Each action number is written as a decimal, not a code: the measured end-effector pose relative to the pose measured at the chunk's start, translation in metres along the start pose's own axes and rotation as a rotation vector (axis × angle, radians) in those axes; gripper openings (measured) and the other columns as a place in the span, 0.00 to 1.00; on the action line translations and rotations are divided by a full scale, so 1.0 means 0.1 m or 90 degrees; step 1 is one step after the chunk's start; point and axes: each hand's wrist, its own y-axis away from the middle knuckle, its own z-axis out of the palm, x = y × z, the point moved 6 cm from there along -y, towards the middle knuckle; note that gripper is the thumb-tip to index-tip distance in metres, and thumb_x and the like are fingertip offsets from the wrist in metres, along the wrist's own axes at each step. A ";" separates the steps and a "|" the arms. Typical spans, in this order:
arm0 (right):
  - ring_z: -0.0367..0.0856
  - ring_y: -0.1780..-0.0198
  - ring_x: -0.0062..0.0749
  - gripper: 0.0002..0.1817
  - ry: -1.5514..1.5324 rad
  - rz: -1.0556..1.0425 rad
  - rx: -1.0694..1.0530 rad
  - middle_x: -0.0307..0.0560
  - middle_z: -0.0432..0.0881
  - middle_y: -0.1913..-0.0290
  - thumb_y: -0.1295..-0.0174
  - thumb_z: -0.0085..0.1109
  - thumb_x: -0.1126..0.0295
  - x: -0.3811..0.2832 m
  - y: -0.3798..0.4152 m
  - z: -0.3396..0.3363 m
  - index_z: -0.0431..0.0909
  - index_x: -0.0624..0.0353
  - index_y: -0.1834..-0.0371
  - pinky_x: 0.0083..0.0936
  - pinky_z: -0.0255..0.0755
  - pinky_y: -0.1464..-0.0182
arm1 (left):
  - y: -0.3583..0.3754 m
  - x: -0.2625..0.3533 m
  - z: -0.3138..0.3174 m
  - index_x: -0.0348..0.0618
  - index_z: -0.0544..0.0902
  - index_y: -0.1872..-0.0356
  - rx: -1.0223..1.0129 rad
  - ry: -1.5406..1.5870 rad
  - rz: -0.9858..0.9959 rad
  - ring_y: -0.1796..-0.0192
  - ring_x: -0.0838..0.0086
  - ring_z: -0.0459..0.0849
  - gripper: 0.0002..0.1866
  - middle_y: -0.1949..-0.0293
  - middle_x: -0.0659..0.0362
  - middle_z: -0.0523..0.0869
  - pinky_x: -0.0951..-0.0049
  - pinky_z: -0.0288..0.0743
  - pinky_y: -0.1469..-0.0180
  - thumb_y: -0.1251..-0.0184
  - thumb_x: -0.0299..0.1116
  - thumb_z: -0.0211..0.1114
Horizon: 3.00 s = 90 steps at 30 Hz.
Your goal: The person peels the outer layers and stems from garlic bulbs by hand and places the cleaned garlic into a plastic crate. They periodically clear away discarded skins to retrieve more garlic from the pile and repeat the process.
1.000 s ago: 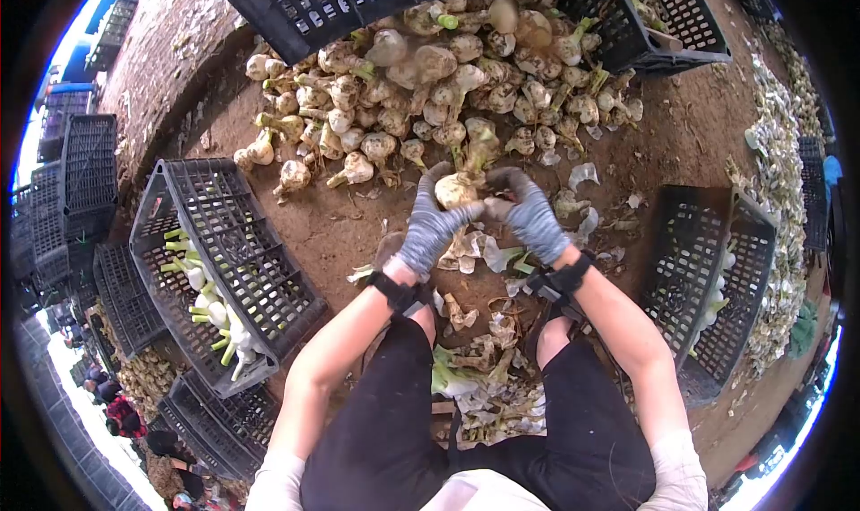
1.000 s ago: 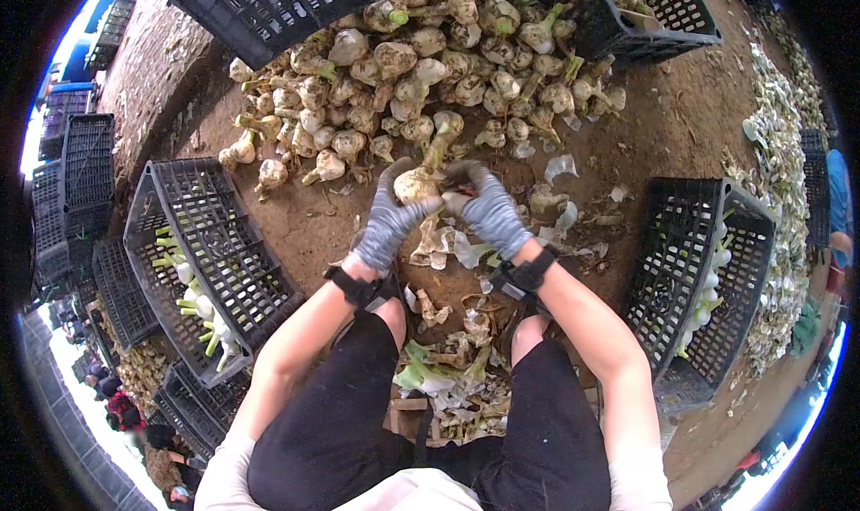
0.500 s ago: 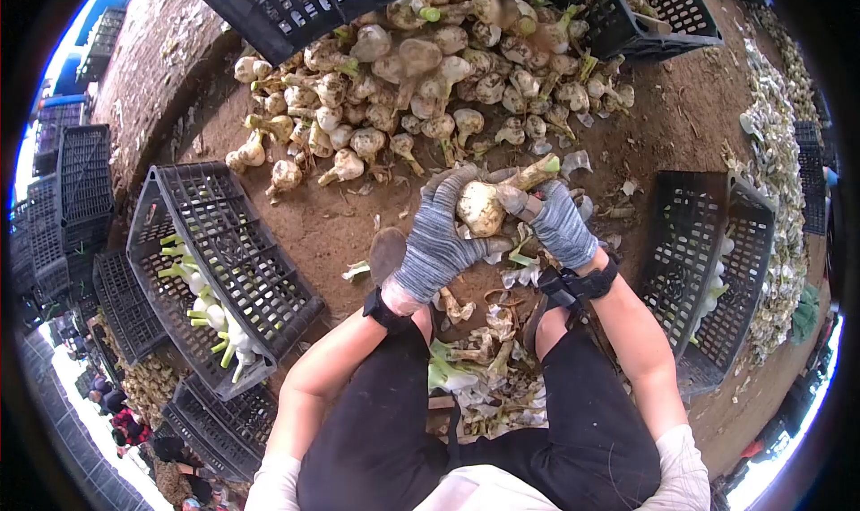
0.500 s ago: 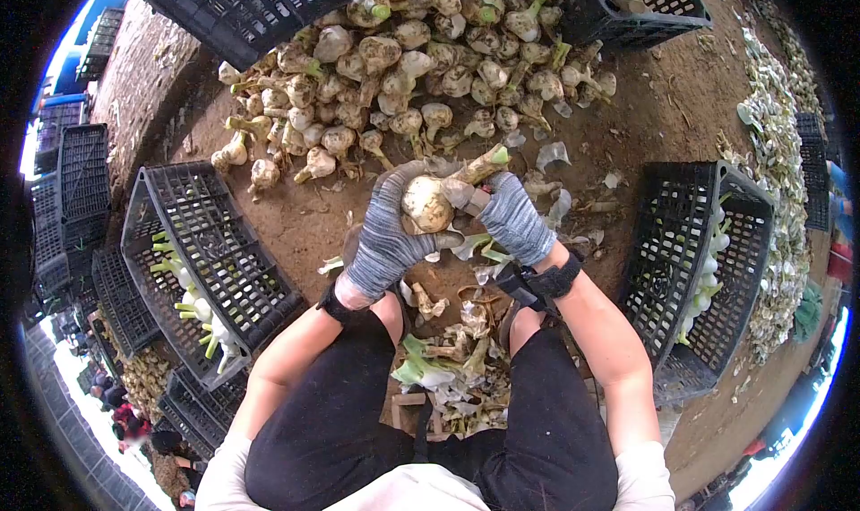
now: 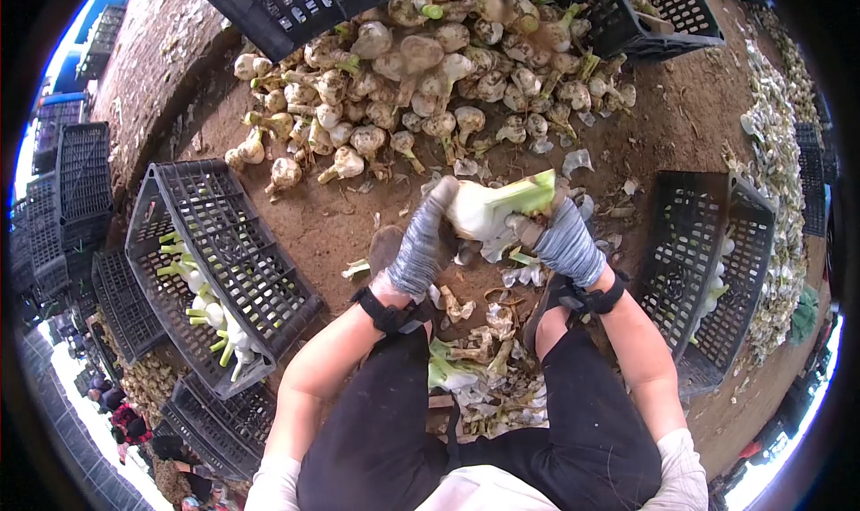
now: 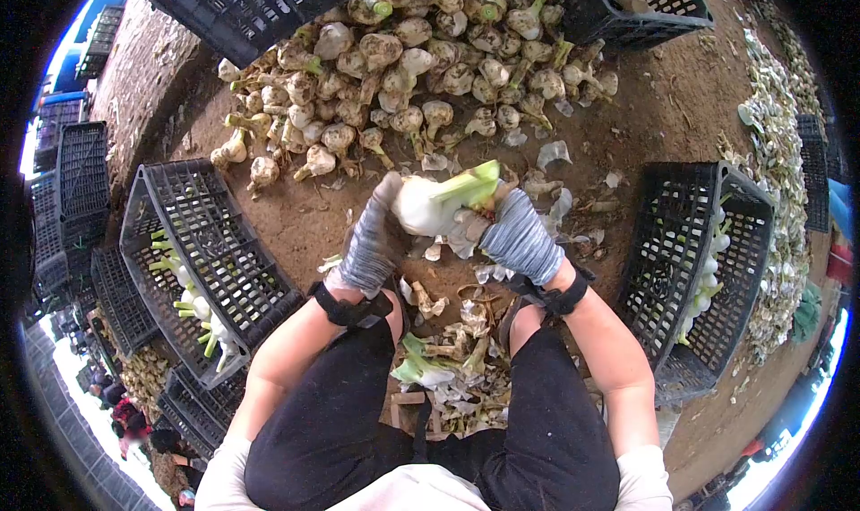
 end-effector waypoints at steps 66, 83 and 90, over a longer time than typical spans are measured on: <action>0.77 0.62 0.18 0.14 -0.325 0.283 -0.107 0.39 0.79 0.62 0.37 0.58 0.66 -0.15 0.16 -0.05 0.74 0.62 0.52 0.19 0.75 0.57 | 0.05 0.25 0.10 0.38 0.81 0.56 -0.133 -0.308 0.144 0.57 0.76 0.81 0.13 0.61 0.60 0.84 0.74 0.73 0.50 0.43 0.28 0.68; 0.80 0.58 0.23 0.17 -0.231 0.042 -0.304 0.40 0.81 0.59 0.45 0.61 0.71 -0.23 0.50 -0.36 0.78 0.60 0.51 0.22 0.73 0.54 | -0.20 -0.46 -0.16 0.39 0.76 0.54 0.010 0.426 -0.197 0.64 0.72 0.81 0.12 0.62 0.56 0.82 0.74 0.80 0.63 0.33 0.34 0.59; 0.78 0.59 0.34 0.14 0.050 0.054 -0.017 0.46 0.80 0.58 0.40 0.58 0.71 -0.04 0.16 -0.06 0.73 0.63 0.52 0.25 0.73 0.55 | -0.20 -0.40 -0.16 0.39 0.76 0.62 0.104 0.438 -0.198 0.79 0.81 0.73 0.09 0.74 0.62 0.79 0.84 0.74 0.77 0.32 0.35 0.59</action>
